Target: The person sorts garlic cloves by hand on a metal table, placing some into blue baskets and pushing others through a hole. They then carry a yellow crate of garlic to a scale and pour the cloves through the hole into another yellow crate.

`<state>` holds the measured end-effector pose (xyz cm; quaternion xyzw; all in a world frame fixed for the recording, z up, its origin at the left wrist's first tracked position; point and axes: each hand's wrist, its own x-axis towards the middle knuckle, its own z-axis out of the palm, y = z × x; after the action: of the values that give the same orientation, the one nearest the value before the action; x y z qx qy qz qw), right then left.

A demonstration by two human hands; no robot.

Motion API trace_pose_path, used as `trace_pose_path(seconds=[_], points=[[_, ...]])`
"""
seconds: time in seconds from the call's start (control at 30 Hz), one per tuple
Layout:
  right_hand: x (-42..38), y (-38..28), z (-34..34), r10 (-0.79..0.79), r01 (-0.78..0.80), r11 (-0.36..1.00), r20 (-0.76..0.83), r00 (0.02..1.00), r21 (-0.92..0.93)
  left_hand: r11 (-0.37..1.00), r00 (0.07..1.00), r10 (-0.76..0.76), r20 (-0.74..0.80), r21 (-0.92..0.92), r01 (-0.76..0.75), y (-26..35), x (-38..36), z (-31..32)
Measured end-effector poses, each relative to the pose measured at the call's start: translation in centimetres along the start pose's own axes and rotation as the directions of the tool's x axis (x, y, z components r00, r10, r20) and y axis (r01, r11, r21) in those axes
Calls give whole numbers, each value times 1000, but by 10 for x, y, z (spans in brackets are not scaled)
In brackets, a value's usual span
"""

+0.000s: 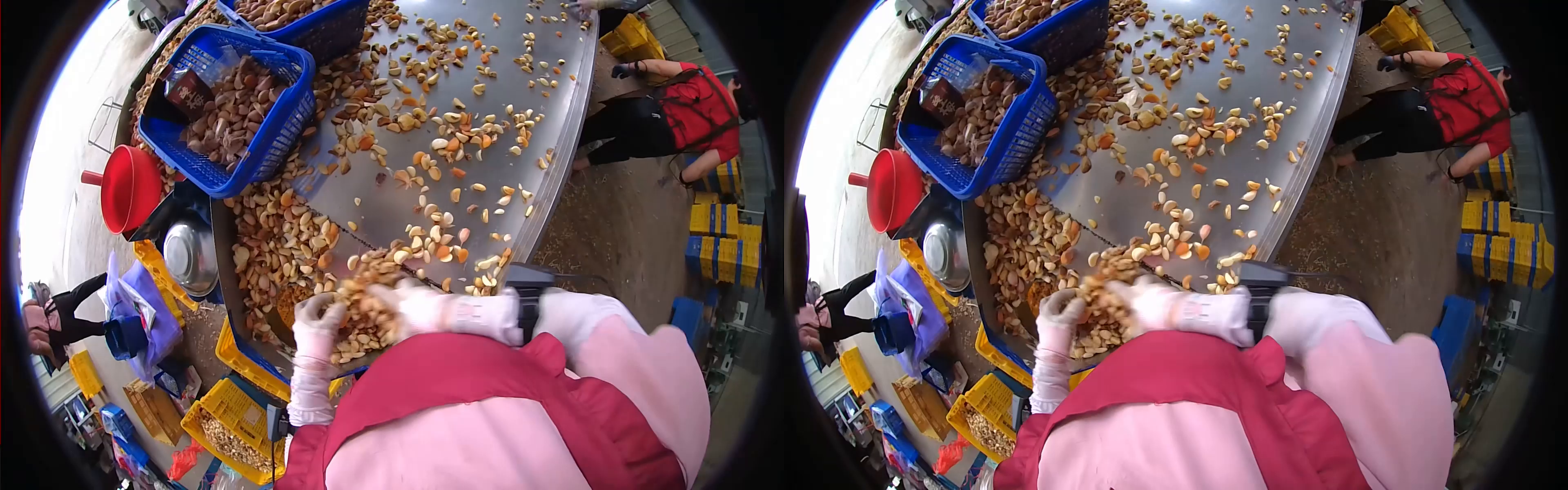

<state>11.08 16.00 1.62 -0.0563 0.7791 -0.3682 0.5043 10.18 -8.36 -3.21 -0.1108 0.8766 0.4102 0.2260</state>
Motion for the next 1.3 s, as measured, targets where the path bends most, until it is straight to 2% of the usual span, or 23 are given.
trace_pose_path(seconds=[0.07, 0.1, 0.13, 0.17, 0.23, 0.3, 0.33, 0.37, 0.4, 0.47, 0.57, 0.63, 0.7, 0.77, 0.9, 1.03, 1.07, 1.1, 1.13, 1.17, 1.2, 1.23, 1.3], points=[[40, -44, 9, -13, 2, 990, 75, 997, 142, 913, 975, -206, 78, -344, 220, -57, 33, -4], [62, -62, 13, -17, -8, 980, 123, 992, 198, 740, 924, -332, 189, -555, 379, -72, 46, -8], [75, -76, 19, -136, 127, 982, 64, 989, 137, 495, 763, -497, 413, -587, 640, -50, 40, -28], [84, -84, 23, -257, 256, 964, 12, 966, 69, 499, 766, -497, 409, -587, 637, -51, 43, -31], [78, -75, 5, -497, 495, 867, -141, 856, -50, 266, 832, -425, 357, -829, 492, -57, 46, -38], [59, -25, -33, -640, 547, 768, -426, 640, -332, 537, 770, -614, 174, -623, 569, -69, 43, -35], [42, -6, -63, -485, 270, 860, -531, 695, -433, 864, 910, -413, -46, -336, 375, -76, 36, -32], [30, 22, -87, -454, -32, 778, -598, 661, -627, 992, 980, -114, -162, 39, 122, -78, 27, -21], [25, 53, -103, -359, -79, 798, -576, 734, -598, 957, 973, -3, -232, 280, 69, -22, 9, -18], [24, 82, -105, -236, -144, 821, -558, 795, -552, 960, 976, 150, -157, 258, -106, 38, 1, 2], [4, 83, -118, -282, 40, 926, -618, 733, -375, 849, 874, 479, 87, 206, -486, 84, 11, 43], [-30, 77, -131, 165, 38, 951, -611, 774, 306, 773, 795, 587, 157, 186, -607, 104, 13, 64], [-29, 127, -110, -122, 67, 991, -605, 787, -113, 701, 723, 671, 162, 177, -691, 114, 13, 75], [-51, 129, -83, -358, -14, 796, -489, 795, -606, 719, 724, 654, 220, 114, -685, 115, 18, 86], [-36, 123, -72, -153, -138, 909, -622, 768, -394, 673, 695, 680, 232, 179, -718, 133, 42, 102], [-41, 105, -131, -28, 4, 999, -525, 850, -47, 559, 588, 805, 73, 236, -795, 159, 82, 112], [-41, 93, -155, 22, 52, 987, -445, 896, 153, 453, 502, 864, 37, 377, -808, 171, 98, 115], [-25, 88, -174, -219, 225, 973, -546, 808, -58, 337, 400, 916, 12, 517, -787, 179, 112, 116], [-20, 54, -198, -158, 195, 981, -530, 833, 15, 268, 458, 878, 139, 651, -711, 172, 129, 123], [1, 32, -215, -513, 469, 841, -676, 529, -270, 256, 439, 890, 121, 664, -703, 174, 140, 130], [7, -14, -236, -468, 570, 815, -701, 538, -106, 318, 548, 822, 154, 674, -666, 176, 147, 139], [-21, -67, -248, -301, 597, 734, -634, 712, 323, 374, 649, 737, 188, 686, -624, 180, 149, 143], [15, -114, -271, -422, 787, 339, -664, 617, 516, 354, 708, 679, 194, 759, -547, 181, 150, 149]])
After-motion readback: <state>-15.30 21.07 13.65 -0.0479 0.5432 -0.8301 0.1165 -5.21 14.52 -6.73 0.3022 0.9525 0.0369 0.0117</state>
